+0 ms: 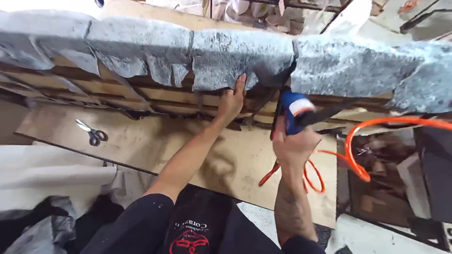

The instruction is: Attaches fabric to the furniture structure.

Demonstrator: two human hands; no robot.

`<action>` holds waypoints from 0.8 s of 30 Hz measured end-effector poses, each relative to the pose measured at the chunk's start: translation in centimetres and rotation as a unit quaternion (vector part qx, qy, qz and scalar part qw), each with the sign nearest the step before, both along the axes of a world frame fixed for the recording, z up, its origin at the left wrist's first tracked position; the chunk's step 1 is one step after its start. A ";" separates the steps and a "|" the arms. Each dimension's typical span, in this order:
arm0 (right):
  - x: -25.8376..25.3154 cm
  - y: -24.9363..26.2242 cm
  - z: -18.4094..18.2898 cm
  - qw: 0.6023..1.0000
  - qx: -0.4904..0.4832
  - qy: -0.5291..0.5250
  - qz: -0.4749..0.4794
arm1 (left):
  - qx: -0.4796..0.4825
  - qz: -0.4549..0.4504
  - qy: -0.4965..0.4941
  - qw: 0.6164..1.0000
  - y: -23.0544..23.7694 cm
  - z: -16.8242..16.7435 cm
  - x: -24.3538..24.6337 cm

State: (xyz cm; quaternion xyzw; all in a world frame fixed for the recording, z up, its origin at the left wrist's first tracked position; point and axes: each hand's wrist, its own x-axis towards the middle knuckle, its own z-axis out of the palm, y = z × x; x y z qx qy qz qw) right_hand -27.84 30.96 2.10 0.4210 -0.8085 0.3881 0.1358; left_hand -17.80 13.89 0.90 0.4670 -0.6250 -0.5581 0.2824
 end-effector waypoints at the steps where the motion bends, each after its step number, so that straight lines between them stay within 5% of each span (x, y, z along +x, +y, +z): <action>1: 1.6 -0.1 0.5 1.000 -0.028 0.004 0.011 | 0.015 0.012 0.036 0.999 -0.3 0.1 0.0; 5: 6.6 -1.8 0.4 0.992 -0.098 -0.001 0.085 | 0.070 0.038 0.185 0.980 0.7 -1.1 0.5; 9: 6.8 -5.1 -0.1 0.996 -0.054 0.012 0.074 | -0.182 -0.037 0.001 0.983 0.2 -2.2 2.0; 12: 6.7 -5.8 0.1 0.999 -0.015 0.007 0.029 | -0.226 -0.037 -0.012 0.973 -0.8 -2.7 1.9; 17: 5.9 -3.3 1.9 1.000 -0.027 0.003 -0.011 | -0.035 -0.055 0.226 0.972 0.7 -2.5 0.1; 20: 3.6 -0.3 4.4 0.990 -0.085 0.082 -0.076 | 0.143 -0.156 0.351 0.912 2.9 0.1 -3.3; 24: -3.5 1.4 6.2 0.978 -0.015 0.135 -0.157 | 0.285 -0.056 0.430 0.855 4.7 3.0 -7.6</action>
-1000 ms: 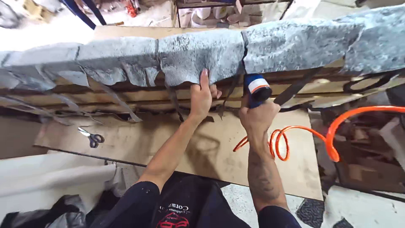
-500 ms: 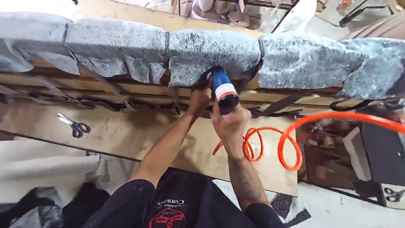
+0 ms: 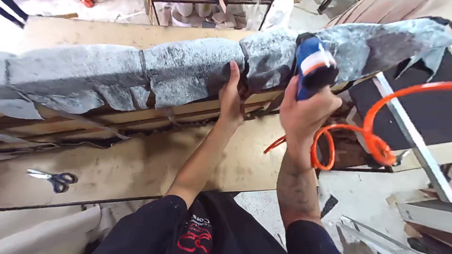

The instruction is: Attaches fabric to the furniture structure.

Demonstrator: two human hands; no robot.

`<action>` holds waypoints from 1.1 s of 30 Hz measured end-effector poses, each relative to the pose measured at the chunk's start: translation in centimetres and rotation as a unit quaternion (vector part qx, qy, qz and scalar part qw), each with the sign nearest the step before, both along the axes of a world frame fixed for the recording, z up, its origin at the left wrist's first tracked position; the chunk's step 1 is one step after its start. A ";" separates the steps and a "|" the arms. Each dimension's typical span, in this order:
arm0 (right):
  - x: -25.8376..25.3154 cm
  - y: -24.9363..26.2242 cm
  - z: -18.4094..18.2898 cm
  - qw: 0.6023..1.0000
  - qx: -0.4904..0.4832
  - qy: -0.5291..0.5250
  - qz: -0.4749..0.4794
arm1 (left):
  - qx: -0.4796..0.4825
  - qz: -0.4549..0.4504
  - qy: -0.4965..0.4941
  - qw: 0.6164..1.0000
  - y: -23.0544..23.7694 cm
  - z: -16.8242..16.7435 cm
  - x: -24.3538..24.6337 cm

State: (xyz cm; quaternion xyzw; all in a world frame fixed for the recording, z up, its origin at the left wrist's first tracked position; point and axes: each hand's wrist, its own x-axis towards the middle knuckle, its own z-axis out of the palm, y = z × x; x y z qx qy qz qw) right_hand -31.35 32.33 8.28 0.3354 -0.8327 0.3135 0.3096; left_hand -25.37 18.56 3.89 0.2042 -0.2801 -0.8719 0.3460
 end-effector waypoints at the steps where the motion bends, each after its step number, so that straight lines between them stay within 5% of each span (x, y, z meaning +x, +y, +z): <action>1: -1.9 0.0 0.1 1.000 0.020 -0.007 0.003 | 0.024 0.037 -0.039 0.998 0.2 0.3 -0.7; 3: -4.6 0.1 0.1 0.999 0.045 -0.016 0.023 | -0.036 0.119 -0.132 0.983 0.8 0.0 -1.3; 6: -6.8 -0.1 -0.3 0.998 0.053 -0.006 0.037 | -0.268 0.241 -0.213 0.908 1.3 -2.5 -0.9; 9: -7.3 0.8 -0.6 0.994 0.065 -0.043 0.082 | -0.360 0.322 -0.194 0.854 1.4 -3.4 0.8; 11: -7.3 1.3 -0.7 0.991 0.059 -0.069 0.097 | -0.297 0.297 -0.130 0.898 1.9 -2.3 2.0; 14: -7.2 1.8 -1.8 0.989 0.042 -0.085 0.111 | -0.056 0.117 -0.028 0.991 0.6 2.0 3.2; 19: -3.5 4.1 -10.4 0.979 0.058 -0.120 0.153 | 0.016 -0.006 -0.020 1.000 -2.8 4.4 0.9; 25: -4.0 5.4 -23.5 0.884 0.342 -0.196 0.252 | -0.067 0.027 -0.188 0.980 -3.0 4.2 0.6; 27: -5.2 4.3 -22.2 0.859 0.346 -0.243 0.287 | -0.102 0.053 -0.258 0.959 -3.2 4.1 0.7; 30: -5.9 1.3 -11.8 0.945 0.085 -0.074 0.309 | -0.197 0.079 -0.353 0.911 -3.5 3.1 1.0; 33: -7.8 -6.4 -2.5 0.964 -0.063 0.061 0.251 | -0.246 0.084 -0.266 0.928 -1.8 2.3 1.9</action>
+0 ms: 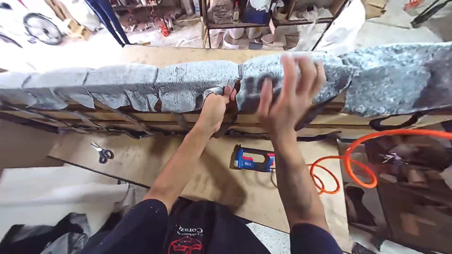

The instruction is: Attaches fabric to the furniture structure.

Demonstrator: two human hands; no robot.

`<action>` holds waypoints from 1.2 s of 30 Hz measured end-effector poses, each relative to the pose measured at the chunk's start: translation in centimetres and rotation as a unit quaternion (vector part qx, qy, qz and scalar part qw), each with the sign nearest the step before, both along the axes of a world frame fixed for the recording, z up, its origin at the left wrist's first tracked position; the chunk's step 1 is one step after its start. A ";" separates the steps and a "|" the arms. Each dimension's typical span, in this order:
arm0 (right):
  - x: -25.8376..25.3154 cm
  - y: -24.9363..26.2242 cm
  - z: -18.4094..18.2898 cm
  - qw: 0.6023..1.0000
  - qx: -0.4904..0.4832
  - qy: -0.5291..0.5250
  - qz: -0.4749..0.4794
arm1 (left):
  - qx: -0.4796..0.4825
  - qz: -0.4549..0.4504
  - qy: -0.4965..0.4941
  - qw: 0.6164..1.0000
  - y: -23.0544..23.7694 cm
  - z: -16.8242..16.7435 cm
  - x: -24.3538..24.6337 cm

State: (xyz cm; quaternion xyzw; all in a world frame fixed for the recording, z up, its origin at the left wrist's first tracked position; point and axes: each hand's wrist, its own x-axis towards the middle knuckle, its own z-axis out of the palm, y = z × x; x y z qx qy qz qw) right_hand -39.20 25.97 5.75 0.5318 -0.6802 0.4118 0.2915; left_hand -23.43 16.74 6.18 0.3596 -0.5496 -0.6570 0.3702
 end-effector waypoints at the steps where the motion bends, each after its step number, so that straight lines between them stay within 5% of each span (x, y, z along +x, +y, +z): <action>1: -0.6 -2.9 1.1 1.000 -0.002 0.009 -0.017 | -0.009 -0.036 0.067 0.997 0.7 -0.3 0.2; 5: 0.0 -6.2 0.9 0.995 0.053 0.033 -0.076 | -0.012 -0.133 0.180 0.974 1.1 -1.1 0.3; 13: -1.8 -5.0 1.6 0.980 0.114 0.126 0.103 | 0.055 -0.124 0.174 0.975 1.3 -1.9 -0.5; 18: -3.2 -5.4 -0.3 0.968 0.108 0.207 0.095 | 0.098 -0.177 0.250 0.947 1.9 -2.9 -0.2; 21: -3.5 -6.0 0.8 0.971 0.127 0.156 0.131 | 0.200 -0.162 0.110 0.960 3.0 -4.5 -2.3; 24: -0.3 -0.4 -1.2 0.987 0.080 0.024 0.140 | 0.349 -0.203 -0.034 0.914 9.6 -11.1 -3.8; 26: 1.7 4.1 -4.0 0.998 0.003 -0.028 0.059 | 0.232 -0.171 0.003 0.957 10.2 -13.0 -2.0; 27: 1.5 5.0 -3.7 0.998 0.007 -0.040 0.038 | 0.048 -0.142 0.032 0.988 8.8 -12.6 0.3; 28: -0.4 4.2 -1.3 0.997 0.052 -0.033 0.041 | -0.176 -0.090 0.027 0.980 6.1 -10.5 2.0; 29: -2.5 1.2 1.6 0.990 0.127 -0.038 0.039 | -0.362 -0.045 -0.027 0.931 1.1 -6.4 3.8; 30: -4.5 -2.9 4.1 0.965 0.247 -0.078 0.033 | -0.452 -0.057 -0.129 0.881 -4.7 -1.2 5.0; 31: -7.8 -8.7 6.2 0.924 0.368 -0.101 0.017 | -0.468 -0.115 -0.250 0.840 -11.4 4.5 3.5; 33: -13.5 -19.8 7.2 0.842 0.520 -0.143 0.000 | -0.407 -0.224 -0.415 0.782 -23.3 9.5 -3.4; 36: -15.4 -25.7 7.1 0.828 0.539 -0.156 -0.014 | -0.336 -0.291 -0.438 0.781 -31.1 6.8 -8.9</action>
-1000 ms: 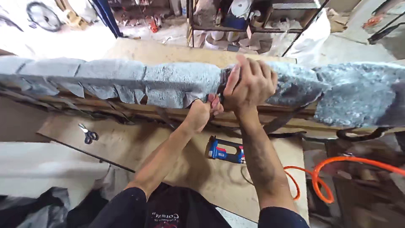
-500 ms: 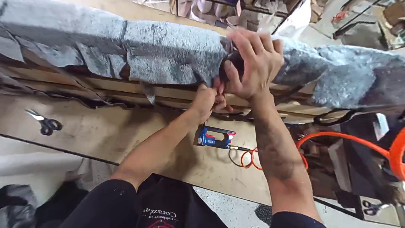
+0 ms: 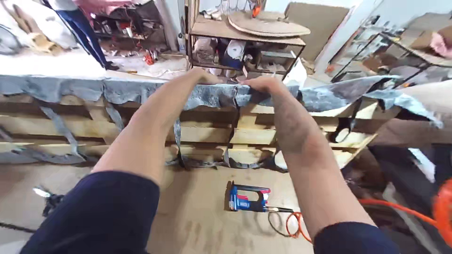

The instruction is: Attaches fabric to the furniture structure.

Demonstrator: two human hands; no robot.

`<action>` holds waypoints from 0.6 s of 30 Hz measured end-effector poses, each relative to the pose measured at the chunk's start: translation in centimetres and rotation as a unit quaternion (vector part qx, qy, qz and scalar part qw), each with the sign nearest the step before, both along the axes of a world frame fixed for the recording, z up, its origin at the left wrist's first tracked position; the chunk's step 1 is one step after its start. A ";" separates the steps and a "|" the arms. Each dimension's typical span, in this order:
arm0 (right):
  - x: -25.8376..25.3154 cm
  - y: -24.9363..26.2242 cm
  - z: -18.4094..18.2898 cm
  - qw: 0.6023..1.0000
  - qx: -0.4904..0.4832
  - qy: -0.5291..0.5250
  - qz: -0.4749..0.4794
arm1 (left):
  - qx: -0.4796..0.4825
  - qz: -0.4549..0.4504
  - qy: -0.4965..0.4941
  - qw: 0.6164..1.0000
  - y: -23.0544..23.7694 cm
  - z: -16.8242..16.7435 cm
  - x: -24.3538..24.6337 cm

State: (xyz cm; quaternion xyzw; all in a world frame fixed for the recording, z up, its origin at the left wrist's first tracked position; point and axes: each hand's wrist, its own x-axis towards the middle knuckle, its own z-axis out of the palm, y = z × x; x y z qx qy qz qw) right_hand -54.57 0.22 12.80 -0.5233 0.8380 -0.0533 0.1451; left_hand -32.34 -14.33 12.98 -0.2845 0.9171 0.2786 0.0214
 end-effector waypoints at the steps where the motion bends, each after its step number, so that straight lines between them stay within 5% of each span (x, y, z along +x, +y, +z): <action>1: 0.2 1.3 -0.7 0.999 -0.032 0.017 0.012 | 0.013 -0.038 -0.036 0.999 0.5 -0.6 0.1; 3: 2.3 5.7 -2.6 0.981 -0.179 0.074 -0.013 | 0.004 -0.079 -0.092 0.993 3.3 -0.1 2.8; 6: 11.3 14.0 -3.8 0.886 -0.449 0.097 -0.057 | -0.066 -0.115 -0.091 0.987 6.3 1.9 5.9; 9: 21.1 17.1 -6.5 0.864 -0.479 -0.011 -0.154 | -0.078 -0.213 -0.064 0.972 8.4 1.9 5.9; 12: 23.8 16.1 -6.8 0.826 -0.506 -0.095 -0.227 | -0.087 -0.287 -0.056 0.952 11.3 2.1 6.5; 14: 23.8 17.0 -6.6 0.815 -0.529 -0.165 -0.170 | -0.106 -0.292 -0.044 0.949 12.7 2.2 7.4; 18: 22.4 17.2 -9.1 0.718 -0.642 -0.270 -0.008 | -0.046 -0.312 -0.058 0.947 11.6 2.9 8.0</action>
